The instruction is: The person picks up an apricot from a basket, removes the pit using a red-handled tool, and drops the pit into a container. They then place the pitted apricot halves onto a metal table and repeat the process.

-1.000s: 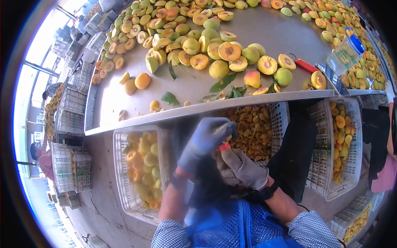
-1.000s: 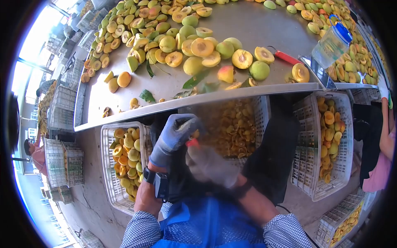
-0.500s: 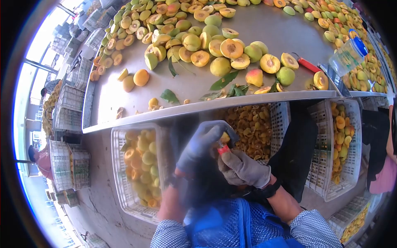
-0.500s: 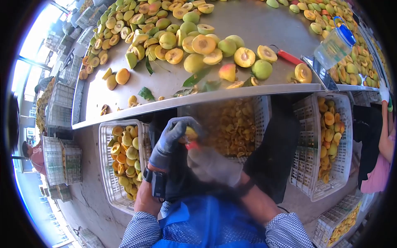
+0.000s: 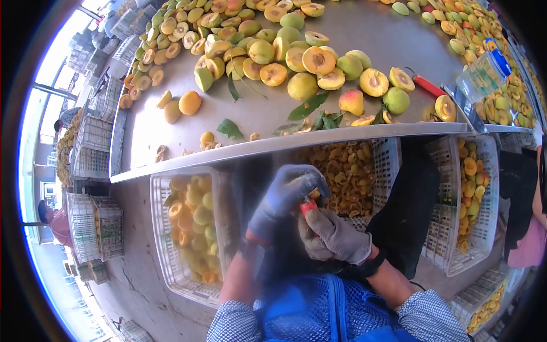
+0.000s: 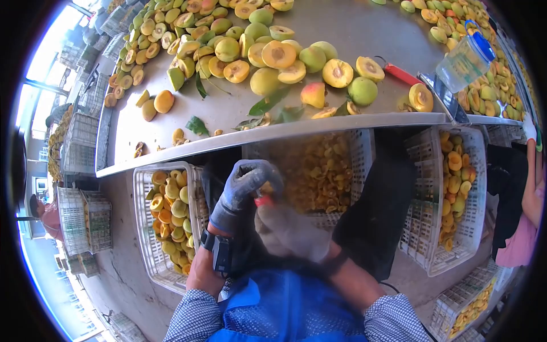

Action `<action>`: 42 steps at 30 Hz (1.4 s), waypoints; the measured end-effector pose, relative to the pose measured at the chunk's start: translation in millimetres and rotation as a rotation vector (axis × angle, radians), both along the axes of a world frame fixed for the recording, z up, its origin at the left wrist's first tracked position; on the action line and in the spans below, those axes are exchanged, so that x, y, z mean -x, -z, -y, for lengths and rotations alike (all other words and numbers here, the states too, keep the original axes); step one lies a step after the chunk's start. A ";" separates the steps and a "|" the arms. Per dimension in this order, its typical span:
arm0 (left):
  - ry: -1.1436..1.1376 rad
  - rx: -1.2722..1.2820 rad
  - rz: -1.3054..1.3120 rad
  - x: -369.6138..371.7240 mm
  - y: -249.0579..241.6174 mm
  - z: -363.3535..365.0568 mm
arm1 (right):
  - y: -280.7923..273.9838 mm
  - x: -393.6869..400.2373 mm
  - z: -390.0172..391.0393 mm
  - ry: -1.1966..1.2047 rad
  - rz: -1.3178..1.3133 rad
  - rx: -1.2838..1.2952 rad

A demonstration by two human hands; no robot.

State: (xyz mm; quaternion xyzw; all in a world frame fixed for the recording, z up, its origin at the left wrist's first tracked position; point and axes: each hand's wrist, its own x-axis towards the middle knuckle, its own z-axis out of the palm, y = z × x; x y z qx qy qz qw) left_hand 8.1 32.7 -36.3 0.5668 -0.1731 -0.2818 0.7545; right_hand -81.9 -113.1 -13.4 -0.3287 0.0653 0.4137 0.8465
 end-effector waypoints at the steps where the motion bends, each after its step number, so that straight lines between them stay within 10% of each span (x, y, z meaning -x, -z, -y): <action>1: -0.073 -0.055 0.001 2.9 -2.2 4.1 | -0.5 0.5 -2.6 0.032 0.002 0.031; 8: -0.187 0.004 -0.065 7.1 0.6 9.7 | 17.3 3.7 -5.3 0.022 -0.237 -0.355; 24: 0.052 0.363 -0.166 14.6 5.6 24.2 | 35.7 23.2 11.4 -0.055 -0.008 -0.060; 27: -0.047 0.422 -0.195 17.5 4.0 30.3 | 53.8 20.1 11.7 -0.075 -0.118 -0.616; 30: -0.101 0.340 -0.171 25.9 -0.6 27.2 | 57.4 27.2 13.4 -0.020 -0.502 -0.959; 35: -0.255 0.278 -0.244 42.5 -12.5 23.8 | 27.5 23.8 8.9 0.430 -2.130 -1.153; 39: -0.634 -0.032 -0.023 48.9 -34.3 -7.9 | -20.0 2.9 18.7 0.533 -2.023 -0.812; 42: -0.644 -0.996 0.514 38.8 -54.8 -100.0 | 26.4 1.8 25.5 0.299 -0.709 -0.282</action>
